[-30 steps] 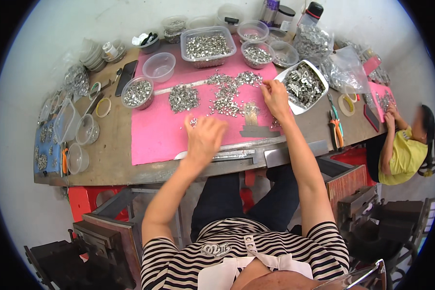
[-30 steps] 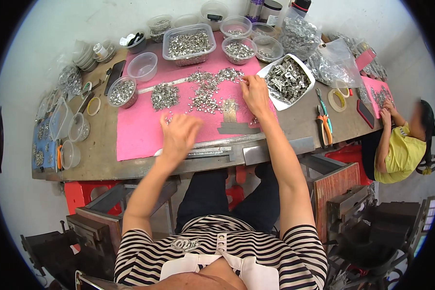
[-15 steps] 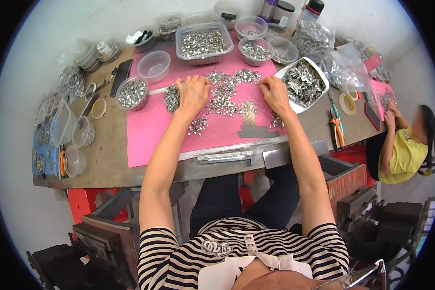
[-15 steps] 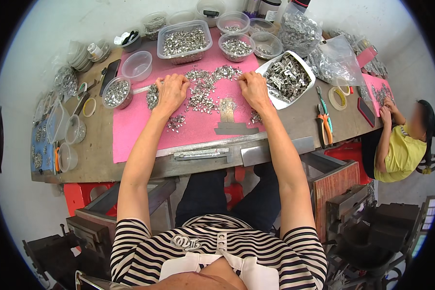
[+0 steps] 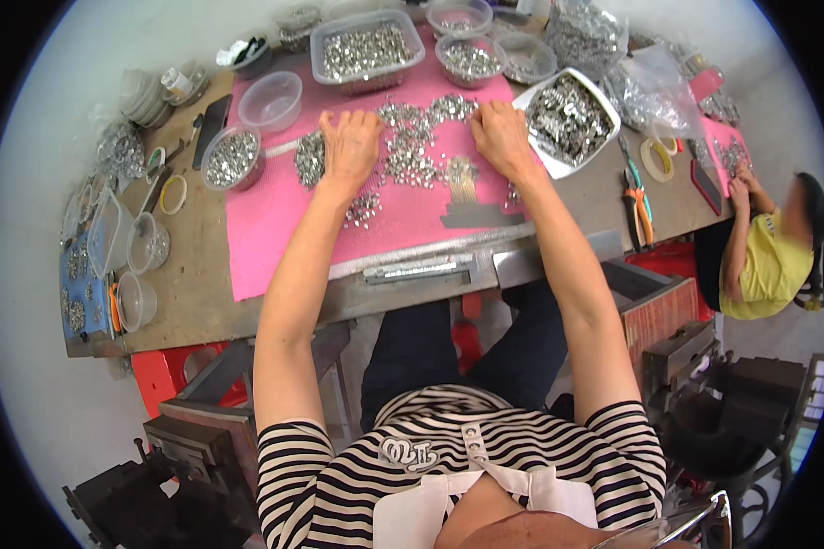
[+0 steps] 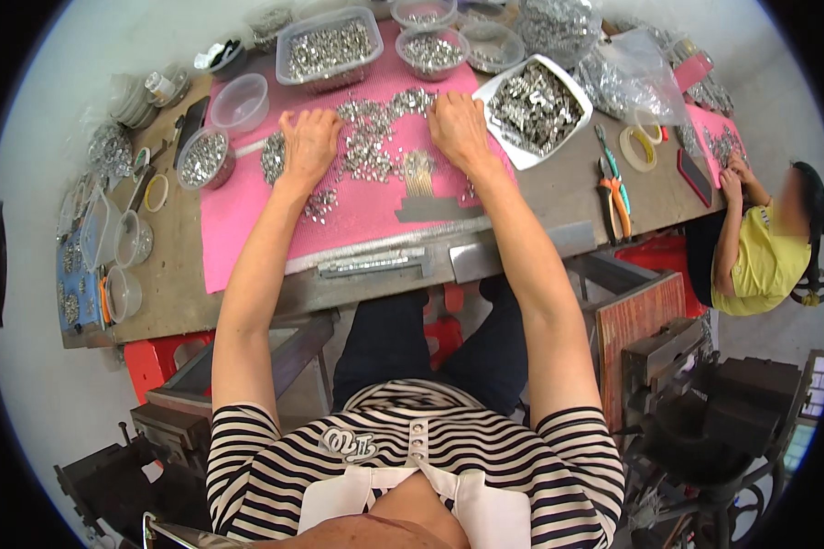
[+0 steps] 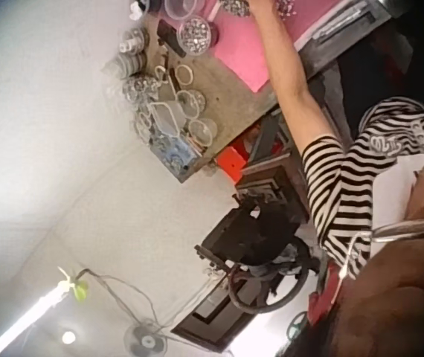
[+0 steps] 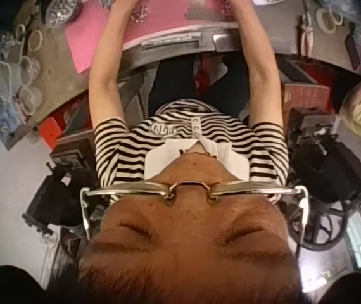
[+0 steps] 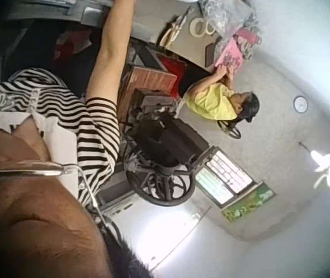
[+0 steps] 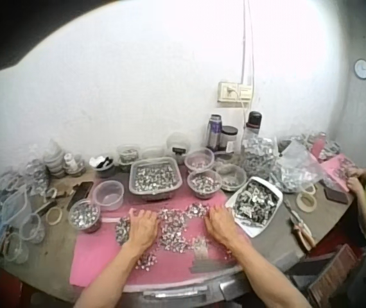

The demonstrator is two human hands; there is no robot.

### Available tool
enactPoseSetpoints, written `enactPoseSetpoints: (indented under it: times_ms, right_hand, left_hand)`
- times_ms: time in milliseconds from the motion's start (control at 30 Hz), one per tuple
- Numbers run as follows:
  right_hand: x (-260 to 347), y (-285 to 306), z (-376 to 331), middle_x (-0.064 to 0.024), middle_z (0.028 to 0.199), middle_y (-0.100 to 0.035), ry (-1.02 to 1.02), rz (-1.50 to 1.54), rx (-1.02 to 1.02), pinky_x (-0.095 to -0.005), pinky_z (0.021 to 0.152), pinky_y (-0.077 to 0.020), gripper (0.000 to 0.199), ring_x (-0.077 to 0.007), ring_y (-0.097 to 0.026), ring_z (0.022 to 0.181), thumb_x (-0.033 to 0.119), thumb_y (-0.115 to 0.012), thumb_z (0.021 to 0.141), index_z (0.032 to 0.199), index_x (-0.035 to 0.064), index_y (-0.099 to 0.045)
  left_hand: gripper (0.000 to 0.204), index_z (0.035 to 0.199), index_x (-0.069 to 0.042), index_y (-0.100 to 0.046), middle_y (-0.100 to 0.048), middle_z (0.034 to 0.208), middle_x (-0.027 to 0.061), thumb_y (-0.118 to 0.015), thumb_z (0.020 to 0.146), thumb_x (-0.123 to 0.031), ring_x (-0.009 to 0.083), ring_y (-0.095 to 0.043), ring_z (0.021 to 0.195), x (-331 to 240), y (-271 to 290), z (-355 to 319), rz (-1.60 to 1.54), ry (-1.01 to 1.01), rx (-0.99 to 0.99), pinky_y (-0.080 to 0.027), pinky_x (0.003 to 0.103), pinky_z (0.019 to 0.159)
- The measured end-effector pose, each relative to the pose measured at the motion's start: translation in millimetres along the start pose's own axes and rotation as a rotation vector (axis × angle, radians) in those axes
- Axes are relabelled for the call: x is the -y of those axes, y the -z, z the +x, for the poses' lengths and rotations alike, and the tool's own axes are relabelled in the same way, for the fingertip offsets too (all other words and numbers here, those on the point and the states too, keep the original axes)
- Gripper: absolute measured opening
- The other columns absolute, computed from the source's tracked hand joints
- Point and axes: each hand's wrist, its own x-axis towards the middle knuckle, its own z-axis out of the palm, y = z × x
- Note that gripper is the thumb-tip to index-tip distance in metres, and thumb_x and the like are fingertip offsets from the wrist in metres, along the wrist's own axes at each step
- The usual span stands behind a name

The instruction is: The person repeatedly picks up small silver-colored metal pieces from a pink mat, places them into a metal jig, and uses a manual press to crimp or shape them. They then remove the processed pieces and place them into a white tray. The process is repeated continuously throughout the clip.

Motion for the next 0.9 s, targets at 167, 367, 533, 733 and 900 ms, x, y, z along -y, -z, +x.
enactPoseSetpoints:
  times_ms: [167,367,533,733,900]
  right_hand:
    - [60.5,75.4,-39.6,-0.0151,0.080,-0.068,-0.012,0.311,0.324,-0.0457,0.076,-0.0485,0.012,-0.0330,-0.066,0.080,0.014,-0.070,0.086,0.086,0.0022,-0.070]
    - [71.9,79.3,-94.8,-0.0113,0.085,-0.066,0.059,0.325,0.345,-0.0450,0.082,-0.0466,0.009,-0.0318,-0.063,0.087,0.013,-0.071,0.087,0.091,0.0047,-0.070]
    - [71.5,79.5,-99.8,-0.0083,0.086,-0.062,0.182,0.236,0.260,-0.0423,0.082,-0.0430,0.008,-0.0287,-0.059,0.088,0.012,-0.073,0.088,0.092,0.0067,-0.069]
    - [70.9,81.5,-104.0,-0.0094,0.083,-0.063,0.133,0.234,0.218,-0.0428,0.078,-0.0442,0.008,-0.0296,-0.061,0.082,0.011,-0.073,0.089,0.091,0.0048,-0.069]
    - [86.6,97.4,-117.8,-0.0106,0.085,-0.069,-0.126,0.613,0.214,-0.0378,0.073,-0.0502,0.009,-0.0261,-0.067,0.079,0.007,-0.075,0.089,0.094,0.0010,-0.069]
  left_hand:
    - [0.010,0.097,-0.012,-0.069,-0.066,0.090,0.0030,-0.067,0.096,-0.022,0.0232,-0.063,0.092,2.8,3.4,-0.6,0.032,-0.001,0.002,-0.034,0.053,0.100]
    - [0.010,0.098,-0.013,-0.068,-0.066,0.090,0.0027,-0.067,0.096,-0.022,0.0228,-0.063,0.093,2.5,0.4,0.2,0.016,-0.040,-0.009,-0.034,0.053,0.101]
    - [0.008,0.100,-0.010,-0.063,-0.065,0.094,0.0071,-0.062,0.096,-0.017,0.0262,-0.063,0.095,5.9,-2.9,4.5,0.090,-0.079,0.047,-0.035,0.057,0.099]
    - [0.005,0.099,-0.011,-0.061,-0.063,0.093,0.0047,-0.062,0.096,-0.015,0.0242,-0.062,0.094,-13.5,25.7,-6.4,-0.072,-0.044,0.033,-0.035,0.055,0.100]
    - [0.003,0.098,-0.011,-0.060,-0.062,0.094,0.0052,-0.062,0.097,-0.013,0.0236,-0.061,0.098,-74.6,86.5,-57.7,-0.237,-0.127,0.266,-0.034,0.054,0.101]
